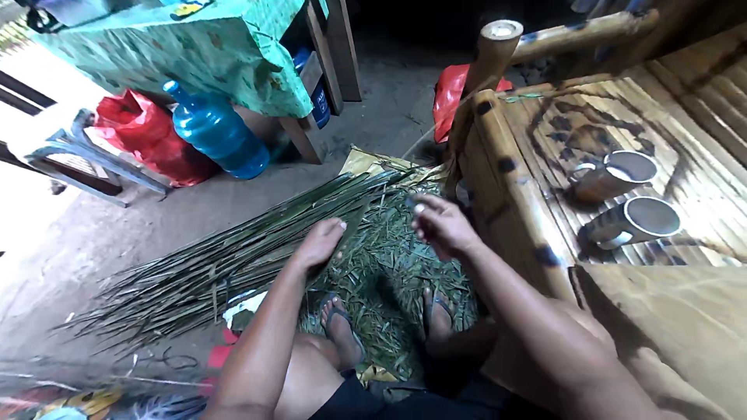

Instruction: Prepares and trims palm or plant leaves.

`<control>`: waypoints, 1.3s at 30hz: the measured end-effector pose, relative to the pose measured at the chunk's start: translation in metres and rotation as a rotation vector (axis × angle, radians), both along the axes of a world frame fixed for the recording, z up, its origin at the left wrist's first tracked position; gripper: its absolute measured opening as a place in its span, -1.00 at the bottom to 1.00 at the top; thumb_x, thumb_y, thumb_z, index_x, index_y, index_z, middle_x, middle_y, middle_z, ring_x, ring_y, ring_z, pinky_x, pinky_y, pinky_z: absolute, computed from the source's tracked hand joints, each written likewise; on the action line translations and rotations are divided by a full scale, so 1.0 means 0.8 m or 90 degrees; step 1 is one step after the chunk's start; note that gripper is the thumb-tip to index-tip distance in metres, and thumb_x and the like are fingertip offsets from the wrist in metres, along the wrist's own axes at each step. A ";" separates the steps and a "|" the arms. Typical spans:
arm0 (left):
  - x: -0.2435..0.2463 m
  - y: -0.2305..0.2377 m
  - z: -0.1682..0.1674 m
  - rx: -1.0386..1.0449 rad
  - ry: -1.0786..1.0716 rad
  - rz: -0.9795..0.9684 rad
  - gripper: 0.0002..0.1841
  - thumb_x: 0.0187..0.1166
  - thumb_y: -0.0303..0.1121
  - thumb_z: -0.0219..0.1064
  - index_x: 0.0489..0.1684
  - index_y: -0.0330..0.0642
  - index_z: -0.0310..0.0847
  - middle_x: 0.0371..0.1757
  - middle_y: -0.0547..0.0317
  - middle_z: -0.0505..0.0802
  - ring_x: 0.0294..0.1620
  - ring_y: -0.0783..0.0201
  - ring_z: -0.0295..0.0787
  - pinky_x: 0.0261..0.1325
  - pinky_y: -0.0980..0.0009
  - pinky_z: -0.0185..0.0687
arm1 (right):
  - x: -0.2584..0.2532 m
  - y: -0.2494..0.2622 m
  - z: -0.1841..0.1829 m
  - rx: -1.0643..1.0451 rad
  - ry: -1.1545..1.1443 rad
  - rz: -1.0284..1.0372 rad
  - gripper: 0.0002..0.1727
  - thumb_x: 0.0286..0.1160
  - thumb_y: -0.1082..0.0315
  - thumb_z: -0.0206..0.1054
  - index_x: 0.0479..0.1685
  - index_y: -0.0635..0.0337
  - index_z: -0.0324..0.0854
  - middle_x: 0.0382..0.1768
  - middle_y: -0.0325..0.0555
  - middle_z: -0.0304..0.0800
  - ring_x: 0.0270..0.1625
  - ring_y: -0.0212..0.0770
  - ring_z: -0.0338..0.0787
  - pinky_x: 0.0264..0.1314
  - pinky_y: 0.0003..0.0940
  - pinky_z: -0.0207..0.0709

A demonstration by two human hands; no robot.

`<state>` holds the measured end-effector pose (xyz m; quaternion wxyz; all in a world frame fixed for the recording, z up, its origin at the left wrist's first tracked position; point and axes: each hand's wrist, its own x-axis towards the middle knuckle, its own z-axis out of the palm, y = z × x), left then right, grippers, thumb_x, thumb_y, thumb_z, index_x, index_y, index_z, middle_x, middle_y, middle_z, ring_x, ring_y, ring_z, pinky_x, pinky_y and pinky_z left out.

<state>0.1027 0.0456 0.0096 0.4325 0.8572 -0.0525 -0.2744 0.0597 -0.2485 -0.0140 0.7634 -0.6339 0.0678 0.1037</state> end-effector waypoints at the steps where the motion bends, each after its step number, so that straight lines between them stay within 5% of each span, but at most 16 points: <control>1: 0.000 -0.016 0.000 -0.016 -0.014 -0.026 -0.63 0.92 -0.18 -0.05 0.05 -0.27 0.59 -0.35 0.05 0.76 -0.50 0.27 0.73 -0.37 0.34 0.76 | -0.003 0.011 -0.006 0.025 0.003 0.048 -0.50 0.80 0.28 0.14 0.68 0.11 0.37 -0.37 -0.07 0.76 -0.50 -0.29 0.72 -0.41 -0.39 0.69; 4: -0.006 -0.061 0.001 -0.056 -0.042 -0.081 -0.65 0.91 -0.22 -0.03 -0.05 -0.30 0.60 -0.34 0.02 0.77 -0.49 0.23 0.76 -0.37 0.30 0.78 | -0.010 0.020 -0.010 0.061 -0.002 0.097 -0.54 0.78 0.33 0.13 0.60 0.20 0.41 -0.42 -0.12 0.74 -0.50 -0.34 0.71 -0.38 -0.44 0.68; 7: -0.010 -0.087 0.003 -0.094 -0.038 -0.098 -0.67 0.91 -0.23 -0.02 0.04 -0.29 0.61 -0.27 0.02 0.80 -0.44 0.23 0.81 -0.33 0.31 0.83 | -0.009 0.013 -0.010 0.037 -0.027 0.051 -0.76 0.78 0.32 0.14 0.12 0.25 0.64 -0.45 -0.15 0.75 -0.54 -0.35 0.69 -0.43 -0.44 0.67; 9: -0.007 -0.090 0.004 -0.132 -0.015 -0.110 -0.67 0.91 -0.26 -0.03 0.11 -0.30 0.61 -0.24 0.01 0.83 -0.40 0.23 0.84 -0.29 0.31 0.86 | -0.004 0.004 -0.010 0.025 -0.037 0.028 -0.77 0.79 0.30 0.14 0.01 0.22 0.67 -0.45 -0.13 0.74 -0.54 -0.34 0.68 -0.45 -0.44 0.66; 12: 0.001 -0.075 0.003 -0.181 0.062 -0.132 -0.66 0.92 -0.28 -0.05 0.14 -0.31 0.61 -0.21 0.00 0.87 -0.34 0.21 0.88 -0.22 0.32 0.88 | 0.003 -0.012 -0.004 0.010 -0.049 -0.024 -0.75 0.81 0.24 0.14 0.11 0.16 0.67 -0.43 -0.17 0.74 -0.55 -0.37 0.68 -0.48 -0.46 0.66; 15: 0.004 -0.061 -0.001 -0.198 0.105 -0.104 -0.69 0.90 -0.28 -0.01 0.01 -0.28 0.62 -0.36 0.10 0.80 -0.47 0.33 0.78 -0.37 0.44 0.79 | 0.009 -0.029 0.012 0.005 -0.071 -0.092 -0.74 0.82 0.26 0.15 0.23 0.14 0.64 -0.39 -0.25 0.75 -0.52 -0.40 0.70 -0.46 -0.49 0.68; 22: 0.007 -0.056 -0.003 -0.289 0.126 -0.097 -0.73 0.87 -0.28 0.02 -0.22 -0.12 0.57 -0.62 0.33 0.55 -0.75 0.55 0.35 -0.68 0.69 0.33 | -0.011 0.004 -0.006 -0.031 -0.271 0.074 -0.76 0.73 0.27 0.22 -0.19 0.26 0.68 -0.47 -0.14 0.78 -0.54 -0.31 0.73 -0.46 -0.37 0.70; 27: 0.005 -0.055 -0.001 -0.325 0.154 -0.111 -0.73 0.85 -0.31 0.03 -0.27 -0.11 0.58 -0.63 0.35 0.52 -0.74 0.57 0.33 -0.66 0.70 0.30 | -0.011 0.003 -0.008 -0.074 -0.338 0.114 -0.76 0.72 0.28 0.23 -0.20 0.26 0.71 -0.47 -0.19 0.77 -0.53 -0.38 0.70 -0.45 -0.45 0.67; 39: 0.002 -0.054 0.012 -0.304 0.151 -0.115 -0.73 0.86 -0.34 0.01 -0.29 -0.12 0.55 -0.64 0.34 0.50 -0.75 0.56 0.32 -0.68 0.71 0.27 | 0.009 -0.055 0.018 -0.115 -0.332 -0.124 -0.79 0.77 0.31 0.19 -0.03 0.17 0.73 -0.36 -0.32 0.81 -0.48 -0.46 0.73 -0.40 -0.50 0.72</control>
